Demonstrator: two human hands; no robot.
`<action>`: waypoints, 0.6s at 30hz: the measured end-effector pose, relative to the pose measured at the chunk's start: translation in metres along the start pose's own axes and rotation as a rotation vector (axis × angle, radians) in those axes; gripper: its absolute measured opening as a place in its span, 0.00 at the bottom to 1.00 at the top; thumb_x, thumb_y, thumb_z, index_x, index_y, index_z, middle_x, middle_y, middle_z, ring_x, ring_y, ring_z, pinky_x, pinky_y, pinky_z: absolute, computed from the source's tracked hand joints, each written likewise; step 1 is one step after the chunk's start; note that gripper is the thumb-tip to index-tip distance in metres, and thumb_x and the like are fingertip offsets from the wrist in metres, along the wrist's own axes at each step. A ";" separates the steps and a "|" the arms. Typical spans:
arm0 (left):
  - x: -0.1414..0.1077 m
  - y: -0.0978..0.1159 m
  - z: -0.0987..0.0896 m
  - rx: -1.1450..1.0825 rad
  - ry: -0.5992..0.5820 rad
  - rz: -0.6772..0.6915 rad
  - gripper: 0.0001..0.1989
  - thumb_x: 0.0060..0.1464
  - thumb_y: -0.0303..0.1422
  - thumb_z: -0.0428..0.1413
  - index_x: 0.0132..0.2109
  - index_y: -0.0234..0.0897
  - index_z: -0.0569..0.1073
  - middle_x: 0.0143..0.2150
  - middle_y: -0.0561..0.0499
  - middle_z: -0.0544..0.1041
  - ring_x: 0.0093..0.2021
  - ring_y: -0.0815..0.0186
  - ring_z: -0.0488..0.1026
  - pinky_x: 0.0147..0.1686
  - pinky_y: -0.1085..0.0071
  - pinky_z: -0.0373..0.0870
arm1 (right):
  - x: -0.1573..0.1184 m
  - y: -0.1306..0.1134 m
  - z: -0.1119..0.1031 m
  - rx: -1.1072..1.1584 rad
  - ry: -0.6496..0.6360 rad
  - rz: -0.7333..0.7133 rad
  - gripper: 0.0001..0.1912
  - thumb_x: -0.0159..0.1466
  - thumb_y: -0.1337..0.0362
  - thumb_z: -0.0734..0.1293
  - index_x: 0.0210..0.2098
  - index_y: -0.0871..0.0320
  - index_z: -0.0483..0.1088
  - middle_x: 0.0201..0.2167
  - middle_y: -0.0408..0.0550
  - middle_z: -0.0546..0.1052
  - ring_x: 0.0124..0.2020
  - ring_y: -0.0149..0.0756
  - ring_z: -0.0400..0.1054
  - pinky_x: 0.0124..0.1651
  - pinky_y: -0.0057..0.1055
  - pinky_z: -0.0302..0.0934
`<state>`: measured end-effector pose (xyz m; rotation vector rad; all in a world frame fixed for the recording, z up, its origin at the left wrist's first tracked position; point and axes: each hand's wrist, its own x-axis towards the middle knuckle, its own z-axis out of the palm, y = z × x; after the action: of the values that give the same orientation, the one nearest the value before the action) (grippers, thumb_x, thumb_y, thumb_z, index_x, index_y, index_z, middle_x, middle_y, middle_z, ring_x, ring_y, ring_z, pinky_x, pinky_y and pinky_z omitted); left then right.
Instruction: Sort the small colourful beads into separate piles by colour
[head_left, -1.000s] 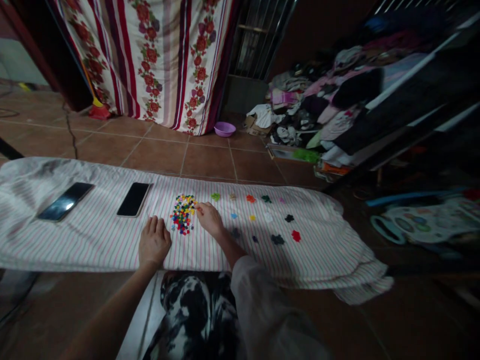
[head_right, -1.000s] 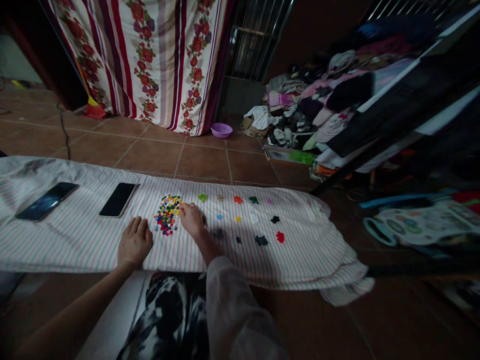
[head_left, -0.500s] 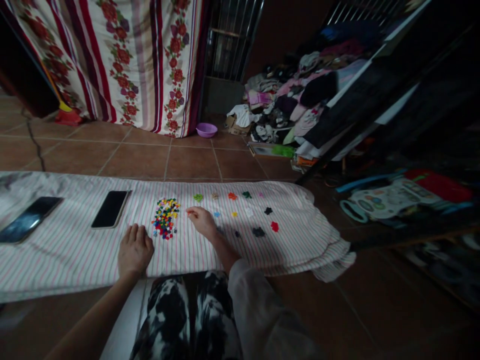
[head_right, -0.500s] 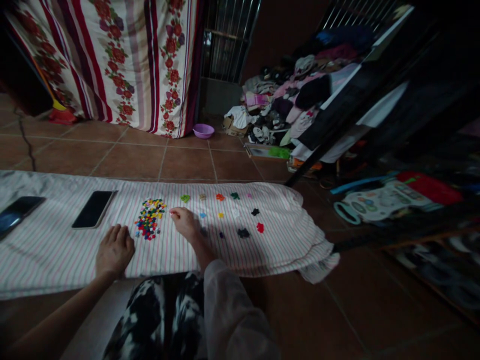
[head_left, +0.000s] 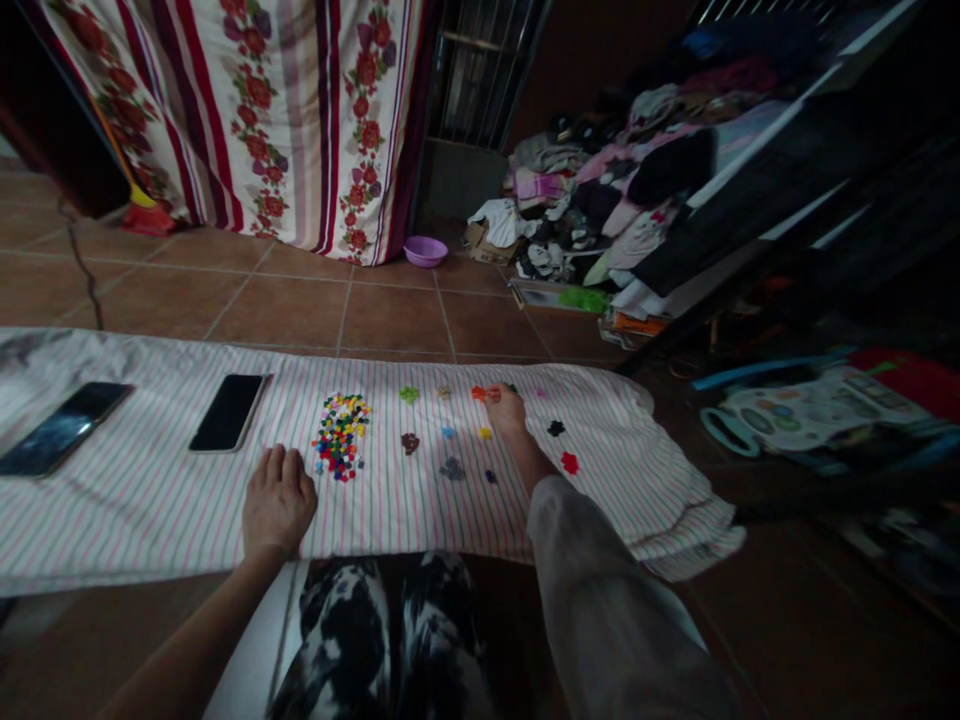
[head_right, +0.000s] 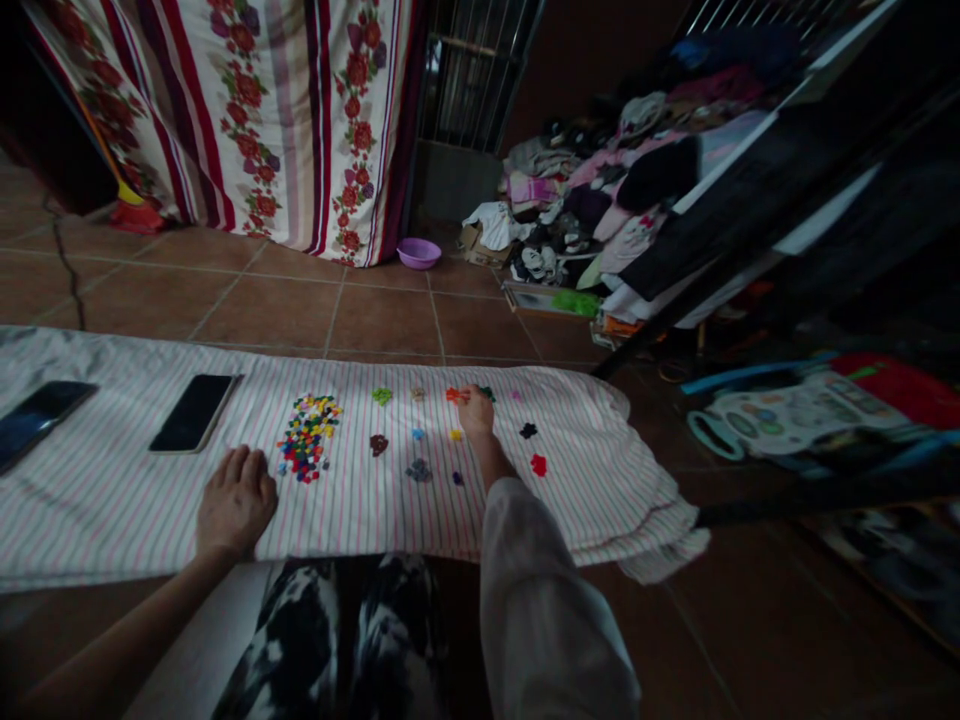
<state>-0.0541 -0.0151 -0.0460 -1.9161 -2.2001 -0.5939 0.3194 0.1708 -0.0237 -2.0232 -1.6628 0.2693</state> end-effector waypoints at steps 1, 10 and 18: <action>0.000 0.000 -0.001 -0.001 -0.008 -0.002 0.21 0.56 0.33 0.44 0.54 0.26 0.67 0.58 0.32 0.66 0.64 0.49 0.57 0.59 0.52 0.59 | 0.002 0.000 0.000 -0.027 -0.010 0.016 0.12 0.57 0.72 0.62 0.39 0.60 0.73 0.36 0.50 0.79 0.38 0.35 0.72 0.43 0.29 0.63; -0.001 0.003 -0.001 0.022 -0.025 -0.026 0.22 0.57 0.33 0.43 0.54 0.26 0.67 0.59 0.32 0.65 0.63 0.48 0.57 0.59 0.52 0.58 | 0.008 0.000 0.003 -0.146 -0.066 -0.066 0.14 0.58 0.74 0.61 0.39 0.60 0.76 0.38 0.50 0.79 0.41 0.35 0.71 0.45 0.27 0.62; -0.002 0.001 0.002 -0.072 0.033 -0.032 0.21 0.54 0.32 0.46 0.55 0.34 0.66 0.58 0.38 0.67 0.64 0.50 0.57 0.58 0.51 0.58 | 0.001 0.001 0.000 0.003 -0.047 -0.083 0.19 0.56 0.75 0.59 0.42 0.60 0.76 0.41 0.50 0.79 0.42 0.37 0.73 0.48 0.30 0.64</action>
<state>-0.0524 -0.0155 -0.0484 -1.8940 -2.2223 -0.7142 0.3205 0.1720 -0.0237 -1.9540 -1.7690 0.2925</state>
